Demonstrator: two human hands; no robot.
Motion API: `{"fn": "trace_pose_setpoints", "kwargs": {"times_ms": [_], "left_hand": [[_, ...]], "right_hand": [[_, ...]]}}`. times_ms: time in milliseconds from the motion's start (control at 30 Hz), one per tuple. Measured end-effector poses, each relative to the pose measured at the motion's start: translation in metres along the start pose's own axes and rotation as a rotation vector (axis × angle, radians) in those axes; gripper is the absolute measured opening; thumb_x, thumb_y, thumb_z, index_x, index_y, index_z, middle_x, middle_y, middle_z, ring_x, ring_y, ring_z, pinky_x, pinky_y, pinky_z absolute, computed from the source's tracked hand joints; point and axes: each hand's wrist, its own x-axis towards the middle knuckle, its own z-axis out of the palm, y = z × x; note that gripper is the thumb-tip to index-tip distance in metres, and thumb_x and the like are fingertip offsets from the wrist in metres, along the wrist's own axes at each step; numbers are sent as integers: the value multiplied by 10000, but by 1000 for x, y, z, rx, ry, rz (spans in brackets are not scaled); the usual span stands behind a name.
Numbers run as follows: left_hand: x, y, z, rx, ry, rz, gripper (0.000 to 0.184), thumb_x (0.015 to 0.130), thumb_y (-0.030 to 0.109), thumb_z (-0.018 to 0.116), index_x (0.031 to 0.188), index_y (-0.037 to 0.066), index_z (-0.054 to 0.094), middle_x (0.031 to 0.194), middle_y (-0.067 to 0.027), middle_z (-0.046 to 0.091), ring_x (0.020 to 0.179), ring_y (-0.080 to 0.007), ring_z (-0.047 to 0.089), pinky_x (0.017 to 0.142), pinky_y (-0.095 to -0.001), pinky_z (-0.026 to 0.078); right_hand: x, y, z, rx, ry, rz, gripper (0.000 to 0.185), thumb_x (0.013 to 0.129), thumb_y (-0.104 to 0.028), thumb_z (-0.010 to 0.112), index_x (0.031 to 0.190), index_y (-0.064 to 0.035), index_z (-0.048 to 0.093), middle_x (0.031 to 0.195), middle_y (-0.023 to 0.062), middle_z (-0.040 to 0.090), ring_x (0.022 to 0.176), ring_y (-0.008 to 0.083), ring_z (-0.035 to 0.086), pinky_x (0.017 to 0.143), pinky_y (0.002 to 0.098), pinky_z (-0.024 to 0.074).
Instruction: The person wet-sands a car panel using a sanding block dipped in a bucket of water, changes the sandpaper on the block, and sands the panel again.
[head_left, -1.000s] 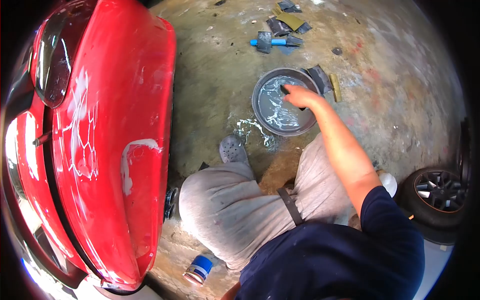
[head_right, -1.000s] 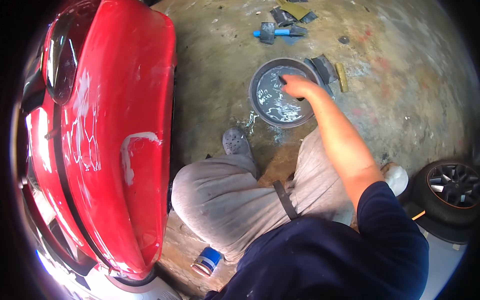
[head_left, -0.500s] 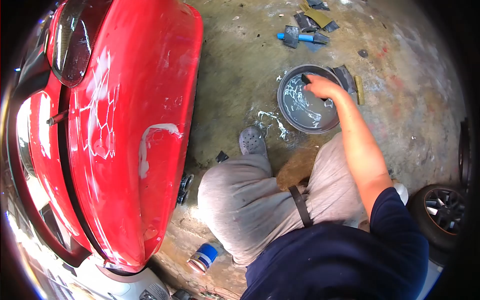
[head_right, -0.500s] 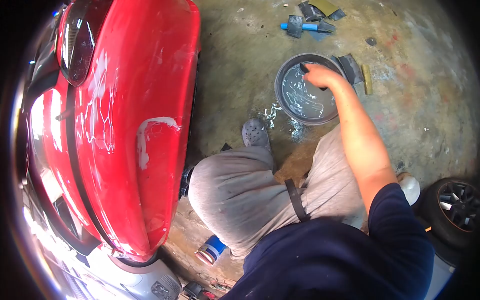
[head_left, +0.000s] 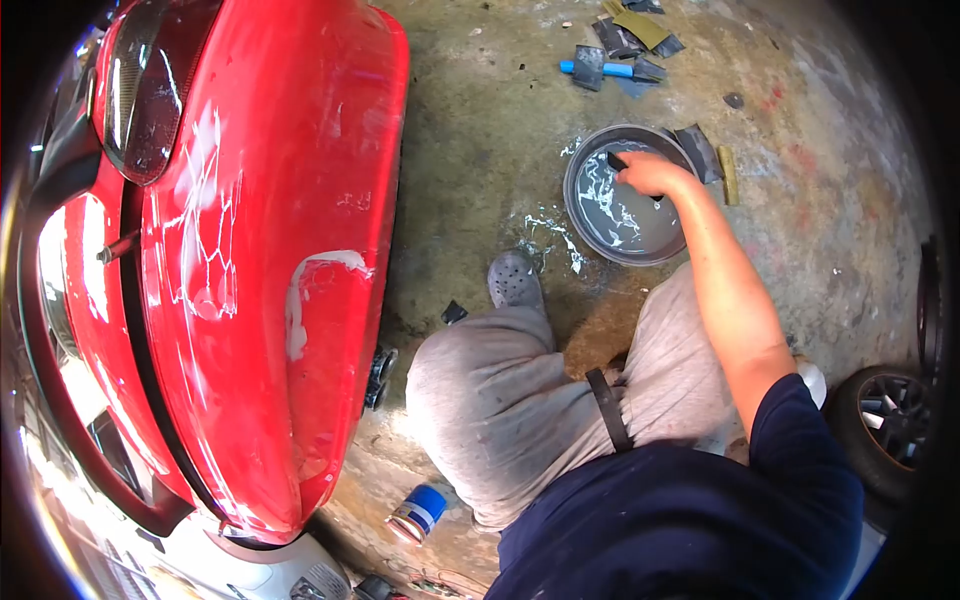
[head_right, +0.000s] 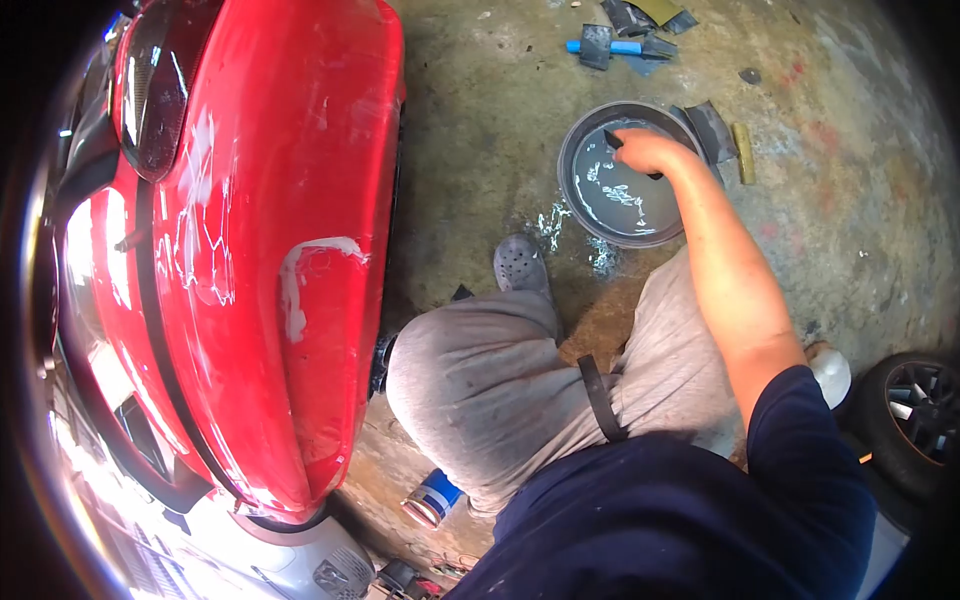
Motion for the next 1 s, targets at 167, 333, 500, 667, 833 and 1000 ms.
{"fn": "trace_pose_setpoints", "kwargs": {"times_ms": [167,333,500,667,833,1000], "left_hand": [[-6,-4,-6,11,11,2,318,1020,150,575,1271,-41,608,1134,-210,720,1032,-320,700,903,-453,559],[-12,-10,-15,34,21,9,309,1017,147,573,1256,-44,615,1128,-217,723,1033,-330,703,902,-464,561],[-25,-7,-42,127,25,26,301,1015,144,571,1241,-48,622,1122,-224,727,1034,-341,707,901,-474,562],[-76,84,-171,752,152,259,294,1012,141,568,1226,-51,629,1116,-231,730,1034,-352,710,901,-485,564],[-269,343,-100,776,966,1504,232,1014,121,656,1202,-14,671,1082,-223,689,993,-407,673,847,-469,541],[-320,472,-30,1130,959,1986,241,986,207,699,1174,57,706,1097,-170,698,981,-373,683,834,-471,565]], "right_hand": [[-17,-22,-5,-75,-69,58,549,1000,-261,645,1499,-63,532,1442,227,616,1348,381,583,1067,468,480],[-26,-36,-4,-124,-74,144,513,986,-186,594,1479,-51,555,1448,239,606,1350,398,581,1090,480,476],[-31,-38,-26,-51,141,191,460,954,-97,503,1400,-16,578,1358,273,648,1274,439,618,1067,504,489],[-47,-94,-10,126,476,12,414,993,-181,589,1372,-19,570,1292,279,677,1205,466,649,1015,518,533],[-67,-167,37,200,350,-374,362,1003,-230,614,1277,3,577,1132,318,674,1084,515,644,913,580,526],[-85,-225,77,261,365,-537,338,993,-208,628,1269,-15,601,1160,290,663,1110,499,627,939,564,515]]}}
